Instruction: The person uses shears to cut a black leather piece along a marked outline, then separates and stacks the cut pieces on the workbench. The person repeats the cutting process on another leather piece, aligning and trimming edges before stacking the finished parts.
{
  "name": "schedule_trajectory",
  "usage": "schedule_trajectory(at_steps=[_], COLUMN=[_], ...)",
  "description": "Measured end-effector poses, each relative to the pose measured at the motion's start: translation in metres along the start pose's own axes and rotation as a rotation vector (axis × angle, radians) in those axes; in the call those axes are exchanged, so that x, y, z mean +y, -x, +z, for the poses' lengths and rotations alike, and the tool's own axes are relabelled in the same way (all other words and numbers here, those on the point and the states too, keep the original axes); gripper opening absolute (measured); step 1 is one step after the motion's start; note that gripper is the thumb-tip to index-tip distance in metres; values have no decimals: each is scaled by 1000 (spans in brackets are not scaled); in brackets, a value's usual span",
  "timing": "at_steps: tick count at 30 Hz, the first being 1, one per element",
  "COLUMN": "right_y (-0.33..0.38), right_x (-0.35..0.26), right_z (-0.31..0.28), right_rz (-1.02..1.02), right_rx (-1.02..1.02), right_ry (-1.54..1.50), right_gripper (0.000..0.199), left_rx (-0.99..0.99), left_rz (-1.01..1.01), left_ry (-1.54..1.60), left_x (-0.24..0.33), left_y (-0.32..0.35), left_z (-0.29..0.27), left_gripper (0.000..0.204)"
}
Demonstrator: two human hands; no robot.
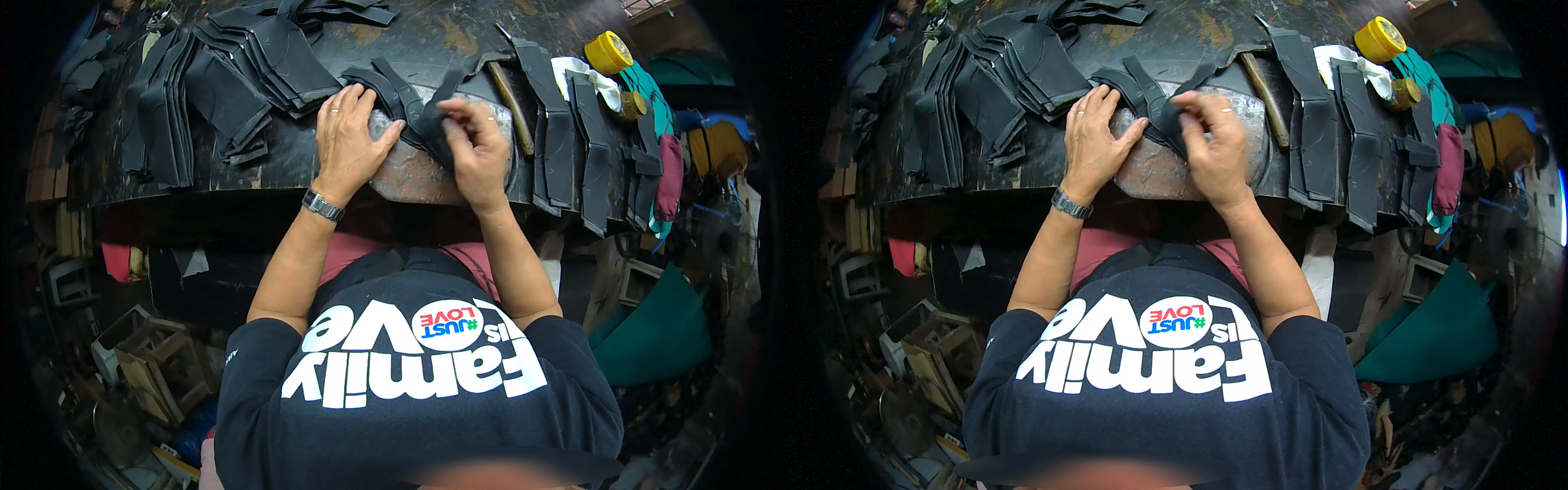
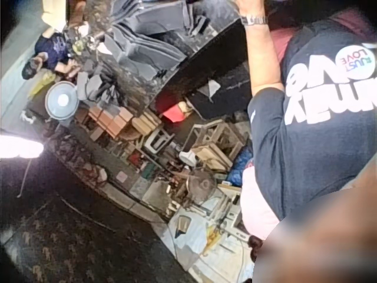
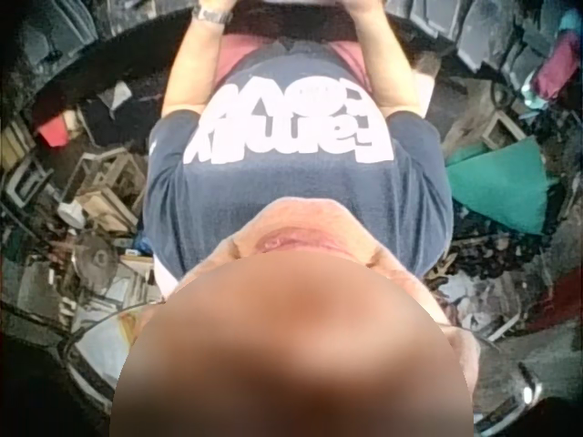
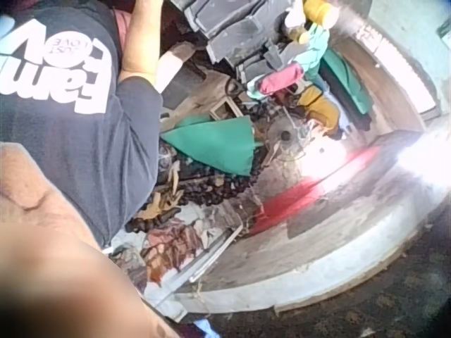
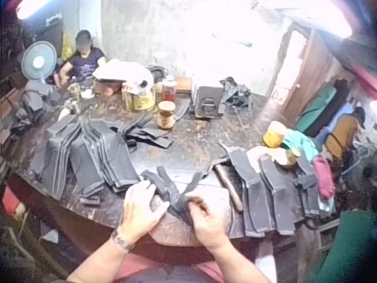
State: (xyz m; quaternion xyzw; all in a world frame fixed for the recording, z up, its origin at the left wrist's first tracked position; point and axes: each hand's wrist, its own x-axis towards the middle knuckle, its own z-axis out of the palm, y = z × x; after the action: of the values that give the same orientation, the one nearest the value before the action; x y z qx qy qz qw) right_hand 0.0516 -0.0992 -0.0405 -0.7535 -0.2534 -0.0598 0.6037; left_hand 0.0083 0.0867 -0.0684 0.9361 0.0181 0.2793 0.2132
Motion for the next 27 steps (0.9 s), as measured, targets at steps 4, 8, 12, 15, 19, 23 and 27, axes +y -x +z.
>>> schedule_trajectory(at_steps=[4,8,12,15,19,23,27], right_y=[4,-7,-15,-12,-11,-11,-18], right_x=[-10,-8,-1,3,6,5,9], right_z=[13,5,-4,-5,-6,-1,1], right_rz=[-177,-185,-91,72,137,-104,-177], right_rx=[-289,-186,-143,-154,-173,-161,-86], right_ry=[240,462,298,120,52,354,498], right_gripper=[23,24,29,32,34,33,28], left_rx=[10,-32,-28,13,-28,-74,-116], left_rz=[-8,-34,-73,-100,-153,-198,-186], left_ry=[18,49,67,69,80,82,64], left_x=[-2,-4,-3,-1,2,4,2], left_y=[-2,0,-3,-7,-12,-17,-16], left_z=[2,1,3,5,4,2,2], left_gripper=[50,44,39,36,29,24,25])
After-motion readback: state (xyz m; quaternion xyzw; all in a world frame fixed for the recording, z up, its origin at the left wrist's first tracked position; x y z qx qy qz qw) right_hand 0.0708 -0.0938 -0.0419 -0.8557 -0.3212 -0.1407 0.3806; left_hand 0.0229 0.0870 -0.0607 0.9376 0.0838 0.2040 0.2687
